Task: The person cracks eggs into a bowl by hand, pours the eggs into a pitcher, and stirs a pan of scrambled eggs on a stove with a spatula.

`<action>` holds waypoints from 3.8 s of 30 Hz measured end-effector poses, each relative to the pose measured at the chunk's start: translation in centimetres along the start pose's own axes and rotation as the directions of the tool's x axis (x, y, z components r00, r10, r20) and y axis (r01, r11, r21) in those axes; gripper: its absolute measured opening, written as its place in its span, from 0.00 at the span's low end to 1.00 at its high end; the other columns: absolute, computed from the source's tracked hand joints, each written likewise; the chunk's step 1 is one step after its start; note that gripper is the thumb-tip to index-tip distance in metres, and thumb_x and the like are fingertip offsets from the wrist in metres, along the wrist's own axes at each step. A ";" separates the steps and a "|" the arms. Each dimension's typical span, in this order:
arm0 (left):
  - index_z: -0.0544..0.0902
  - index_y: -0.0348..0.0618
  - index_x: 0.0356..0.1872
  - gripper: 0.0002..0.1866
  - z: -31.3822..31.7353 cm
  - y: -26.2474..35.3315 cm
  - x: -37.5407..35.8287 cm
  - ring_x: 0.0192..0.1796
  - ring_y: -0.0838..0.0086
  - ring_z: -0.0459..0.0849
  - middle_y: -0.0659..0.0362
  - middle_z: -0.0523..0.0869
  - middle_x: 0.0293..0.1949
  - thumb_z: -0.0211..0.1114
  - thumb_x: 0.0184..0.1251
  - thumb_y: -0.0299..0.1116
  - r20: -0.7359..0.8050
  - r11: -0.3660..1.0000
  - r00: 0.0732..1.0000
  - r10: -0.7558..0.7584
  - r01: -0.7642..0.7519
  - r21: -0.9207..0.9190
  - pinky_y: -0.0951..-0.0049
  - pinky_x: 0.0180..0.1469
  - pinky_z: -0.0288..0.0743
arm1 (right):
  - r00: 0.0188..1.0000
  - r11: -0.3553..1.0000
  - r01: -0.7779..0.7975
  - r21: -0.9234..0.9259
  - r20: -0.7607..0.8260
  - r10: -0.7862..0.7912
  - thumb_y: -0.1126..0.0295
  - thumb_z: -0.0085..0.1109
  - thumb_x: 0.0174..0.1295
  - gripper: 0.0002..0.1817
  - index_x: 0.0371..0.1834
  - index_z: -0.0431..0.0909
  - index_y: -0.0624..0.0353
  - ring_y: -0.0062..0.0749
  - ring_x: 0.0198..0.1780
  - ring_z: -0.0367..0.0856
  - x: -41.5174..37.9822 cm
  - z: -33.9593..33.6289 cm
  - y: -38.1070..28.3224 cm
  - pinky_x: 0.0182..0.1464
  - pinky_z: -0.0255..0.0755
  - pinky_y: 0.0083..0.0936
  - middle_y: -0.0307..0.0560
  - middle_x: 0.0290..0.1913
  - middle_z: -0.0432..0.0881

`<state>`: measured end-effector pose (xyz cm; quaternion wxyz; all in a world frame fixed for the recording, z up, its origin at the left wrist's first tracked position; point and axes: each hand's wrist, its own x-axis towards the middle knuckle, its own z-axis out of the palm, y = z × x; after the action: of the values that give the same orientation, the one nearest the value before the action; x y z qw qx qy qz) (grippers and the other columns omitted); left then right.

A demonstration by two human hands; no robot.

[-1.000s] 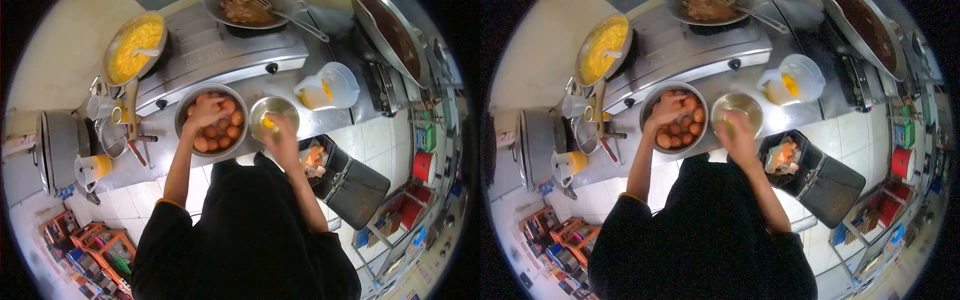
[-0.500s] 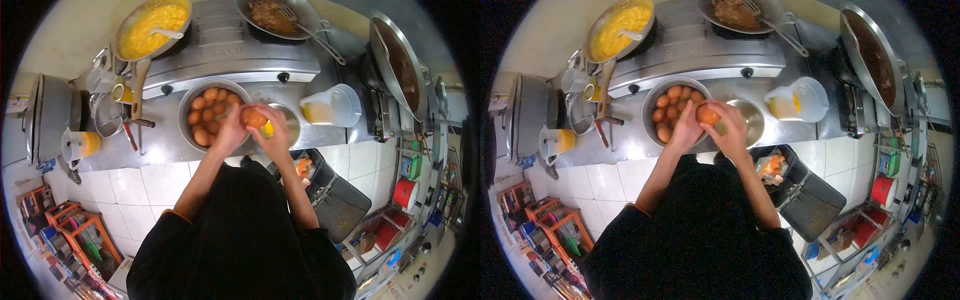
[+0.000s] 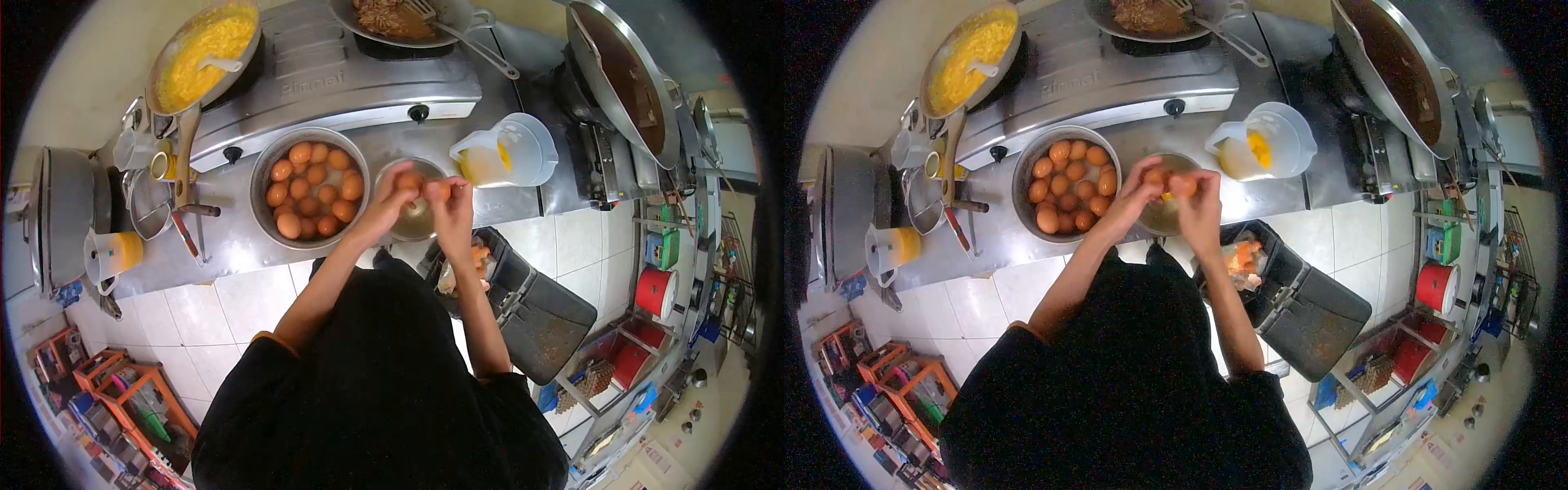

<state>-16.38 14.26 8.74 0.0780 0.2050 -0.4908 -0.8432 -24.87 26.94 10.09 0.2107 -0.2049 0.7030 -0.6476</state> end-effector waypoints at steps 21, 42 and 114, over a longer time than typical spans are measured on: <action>0.80 0.39 0.48 0.21 -1.7 -0.8 3.8 0.47 0.53 0.87 0.47 0.87 0.43 0.74 0.54 0.32 0.269 0.530 0.907 0.324 -0.409 0.743 0.61 0.51 0.81 | 0.874 0.821 0.471 -0.323 0.296 -0.385 0.75 0.73 0.50 0.20 0.49 0.87 0.54 0.41 0.47 0.87 3.7 -4.2 5.1 0.50 0.82 0.30 0.50 0.47 0.86; 0.76 0.45 0.63 0.35 8.0 -1.4 0.3 0.62 0.69 0.80 0.56 0.81 0.59 0.80 0.53 0.35 0.285 0.902 0.954 0.092 -0.201 0.381 0.62 0.66 0.76 | 0.897 0.865 0.195 -0.462 -0.273 -0.348 0.80 0.75 0.51 0.24 0.54 0.83 0.62 0.41 0.56 0.82 -6.4 -8.1 1.7 0.59 0.76 0.33 0.52 0.55 0.83; 0.83 0.41 0.56 0.27 -2.8 1.2 3.7 0.53 0.56 0.86 0.51 0.86 0.54 0.72 0.49 0.24 0.346 0.411 0.871 0.349 -0.474 0.779 0.66 0.58 0.80 | 0.916 0.859 0.396 -0.325 0.203 -0.346 0.79 0.68 0.51 0.28 0.59 0.83 0.53 0.44 0.45 0.86 2.4 -3.0 4.7 0.50 0.79 0.31 0.55 0.45 0.86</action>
<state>-18.67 10.19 7.54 0.1416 0.0344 -0.8744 -0.4628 -28.59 28.41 5.52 0.0887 -0.4159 0.7402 -0.5208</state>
